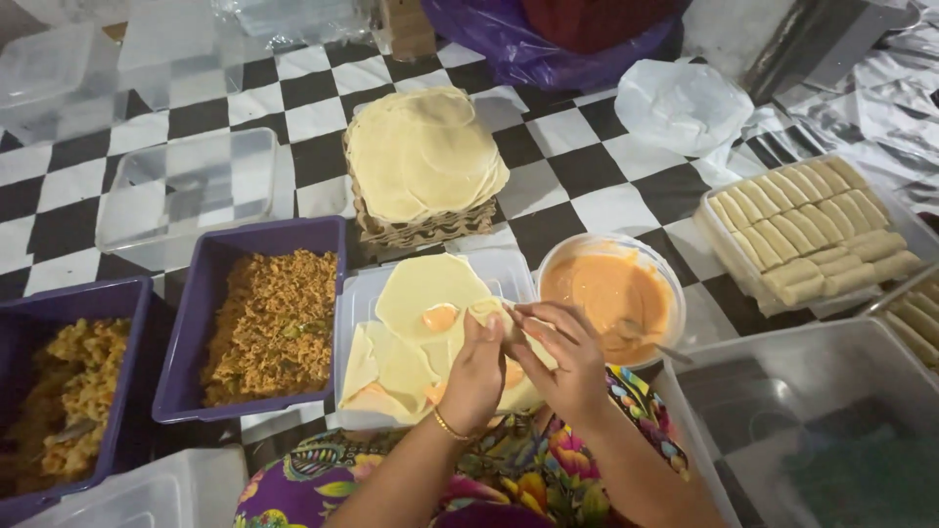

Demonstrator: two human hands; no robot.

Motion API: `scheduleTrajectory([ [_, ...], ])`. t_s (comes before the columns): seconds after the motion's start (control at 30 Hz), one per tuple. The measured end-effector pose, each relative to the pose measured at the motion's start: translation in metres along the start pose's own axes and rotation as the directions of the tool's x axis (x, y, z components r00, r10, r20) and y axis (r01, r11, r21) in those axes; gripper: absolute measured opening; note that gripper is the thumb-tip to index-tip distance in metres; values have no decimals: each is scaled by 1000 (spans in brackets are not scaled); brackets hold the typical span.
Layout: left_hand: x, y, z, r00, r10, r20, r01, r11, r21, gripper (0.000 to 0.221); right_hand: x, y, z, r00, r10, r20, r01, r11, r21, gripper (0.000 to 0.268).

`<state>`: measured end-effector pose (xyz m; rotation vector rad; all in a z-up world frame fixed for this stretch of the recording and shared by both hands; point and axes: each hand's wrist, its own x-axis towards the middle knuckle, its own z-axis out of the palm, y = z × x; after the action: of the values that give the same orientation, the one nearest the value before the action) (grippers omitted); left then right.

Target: Manually preparing food rolls by laying out wrappers, adding filling and sauce, and folding them.

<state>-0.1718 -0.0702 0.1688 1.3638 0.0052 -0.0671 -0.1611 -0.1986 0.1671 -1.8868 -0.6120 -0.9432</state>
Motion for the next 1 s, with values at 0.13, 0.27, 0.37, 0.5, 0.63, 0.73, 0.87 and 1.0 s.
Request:
scheduleTrajectory([
  [0.13, -9, -18, 0, 1000, -12, 4, 11, 984, 175, 78, -14, 4, 0, 997, 22, -68, -22, 1000, -6, 21],
  [0.27, -13, -20, -9, 1000, 14, 27, -16, 999, 50, 40, -32, 11, -9, 906, 395, 151, -422, 819, 388, 17],
  [0.37, -19, -10, -12, 999, -14, 33, 12, 998, 69, 34, -35, 11, -17, 751, 542, 377, -653, 527, 543, 15],
  [0.5, -25, -3, -11, 997, -71, 30, 66, 988, 139, 41, -40, 21, -19, 670, 565, 482, -720, 335, 608, 14],
  [0.63, -31, -4, -8, 993, -36, 116, 47, 994, -98, 26, -44, 30, -20, 639, 587, 497, -739, 289, 609, 19],
  [0.73, -34, 2, -8, 986, -64, 157, 97, 972, -212, 28, -35, 20, -23, 644, 570, 511, -761, 407, 505, 14],
  [0.87, -33, -3, -11, 997, 31, 71, -41, 990, 132, 35, -14, -14, -29, 827, 440, 350, -543, 786, 296, 37],
  [1.0, -32, -23, -14, 989, 117, 86, -134, 962, 238, 43, -20, -21, -15, 940, 286, 187, -313, 940, 134, 24],
])
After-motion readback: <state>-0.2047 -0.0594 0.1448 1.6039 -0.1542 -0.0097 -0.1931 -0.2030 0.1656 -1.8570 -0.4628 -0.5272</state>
